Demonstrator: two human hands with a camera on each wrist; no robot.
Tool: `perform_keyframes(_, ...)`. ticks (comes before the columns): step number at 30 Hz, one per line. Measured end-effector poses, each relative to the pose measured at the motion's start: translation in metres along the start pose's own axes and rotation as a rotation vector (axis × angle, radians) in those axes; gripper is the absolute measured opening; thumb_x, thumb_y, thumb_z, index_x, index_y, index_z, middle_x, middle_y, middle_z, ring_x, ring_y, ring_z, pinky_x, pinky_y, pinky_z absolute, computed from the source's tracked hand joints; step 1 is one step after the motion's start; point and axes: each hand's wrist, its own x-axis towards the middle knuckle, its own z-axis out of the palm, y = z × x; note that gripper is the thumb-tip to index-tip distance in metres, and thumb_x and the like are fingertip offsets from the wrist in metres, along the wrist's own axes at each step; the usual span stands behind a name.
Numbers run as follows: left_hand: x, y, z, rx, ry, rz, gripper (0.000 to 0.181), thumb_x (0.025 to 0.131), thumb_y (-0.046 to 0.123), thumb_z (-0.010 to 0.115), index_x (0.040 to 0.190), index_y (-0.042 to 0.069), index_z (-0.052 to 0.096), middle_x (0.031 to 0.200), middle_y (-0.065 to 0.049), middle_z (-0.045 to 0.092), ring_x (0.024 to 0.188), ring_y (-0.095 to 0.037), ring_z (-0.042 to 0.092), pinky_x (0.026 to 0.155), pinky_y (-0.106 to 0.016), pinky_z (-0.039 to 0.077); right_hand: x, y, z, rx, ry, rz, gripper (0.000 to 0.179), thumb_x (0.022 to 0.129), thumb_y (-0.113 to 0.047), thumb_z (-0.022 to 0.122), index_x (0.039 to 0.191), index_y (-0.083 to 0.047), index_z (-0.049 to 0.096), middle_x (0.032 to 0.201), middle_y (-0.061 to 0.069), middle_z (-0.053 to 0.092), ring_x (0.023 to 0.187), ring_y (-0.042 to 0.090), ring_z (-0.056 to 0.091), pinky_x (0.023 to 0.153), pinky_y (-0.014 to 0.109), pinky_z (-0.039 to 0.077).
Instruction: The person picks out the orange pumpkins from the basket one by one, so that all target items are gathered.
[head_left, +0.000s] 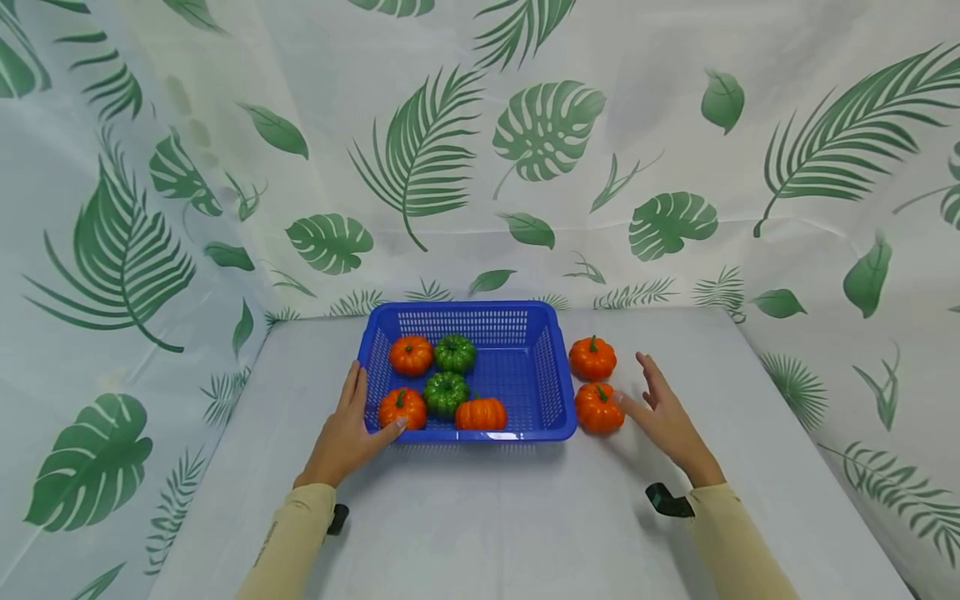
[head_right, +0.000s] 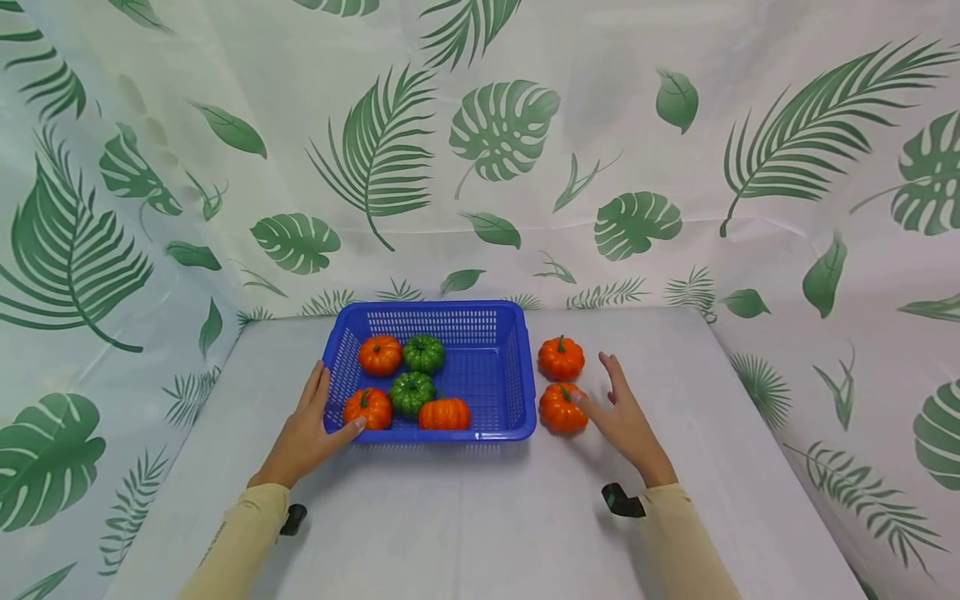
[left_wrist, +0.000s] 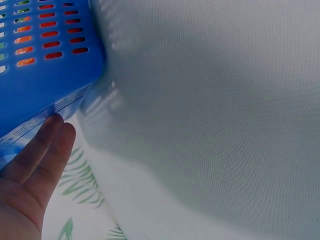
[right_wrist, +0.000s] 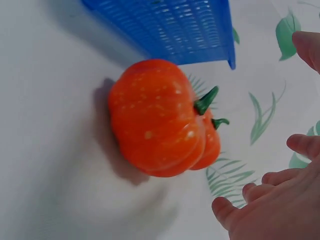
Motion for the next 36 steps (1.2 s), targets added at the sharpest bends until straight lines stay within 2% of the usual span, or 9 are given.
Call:
perform_keyframes(10,0.003,0.004,-0.004,-0.006,0.001,0.005,0.121,0.093,0.069,0.070,0.172,0.004,0.006,0.180,-0.005,-0.007,0.140,-0.057,0.049,0.111,-0.069,0.043,0.007,-0.027,-0.007,-0.010,0.024,-0.044,0.096,0.106,-0.046,0.065,0.175,-0.016,0.005,0.179,0.018,-0.004,0.160,0.051,0.012,0.121,0.070,0.024)
perform_keyframes(17,0.004,0.005,-0.005,-0.001,0.006,0.010,0.121,0.093,0.071,0.069,0.172,0.004,0.007,0.180,-0.006,-0.006,0.141,-0.057,0.047,0.111,-0.069,0.042,0.011,-0.038,-0.007,0.008,0.035,-0.105,0.093,0.106,-0.043,0.065,0.174,-0.012,0.010,0.178,0.020,0.000,0.160,0.049,0.012,0.121,0.069,0.024)
perform_keyframes(23,0.002,0.005,-0.002,-0.006,0.014,0.001,0.121,0.092,0.069,0.070,0.172,0.003,0.008,0.180,-0.007,-0.005,0.142,-0.056,0.046,0.113,-0.068,0.041,0.011,-0.047,-0.001,0.047,0.030,-0.147,0.089,0.107,-0.037,0.065,0.174,-0.011,0.012,0.178,0.020,0.004,0.160,0.049,0.015,0.120,0.070,0.025)
perform_keyframes(29,-0.004,0.004,0.001,-0.012,0.009,0.003,0.118,0.093,0.065,0.073,0.172,0.002,0.010,0.180,-0.009,-0.003,0.140,-0.056,0.049,0.111,-0.067,0.043,0.011,-0.056,0.008,0.055,0.016,-0.143,0.086,0.108,-0.038,0.063,0.174,-0.013,0.013,0.179,0.017,0.005,0.156,0.055,0.021,0.118,0.072,0.027)
perform_keyframes(36,-0.004,0.001,0.002,-0.011,0.029,0.029,0.119,0.093,0.066,0.071,0.171,0.001,0.011,0.180,-0.010,-0.001,0.138,-0.056,0.051,0.110,-0.066,0.045,0.020,-0.068,0.025,0.076,0.006,-0.167,0.080,0.109,-0.036,0.062,0.174,-0.014,0.020,0.179,0.014,0.007,0.158,0.051,0.020,0.118,0.071,0.028)
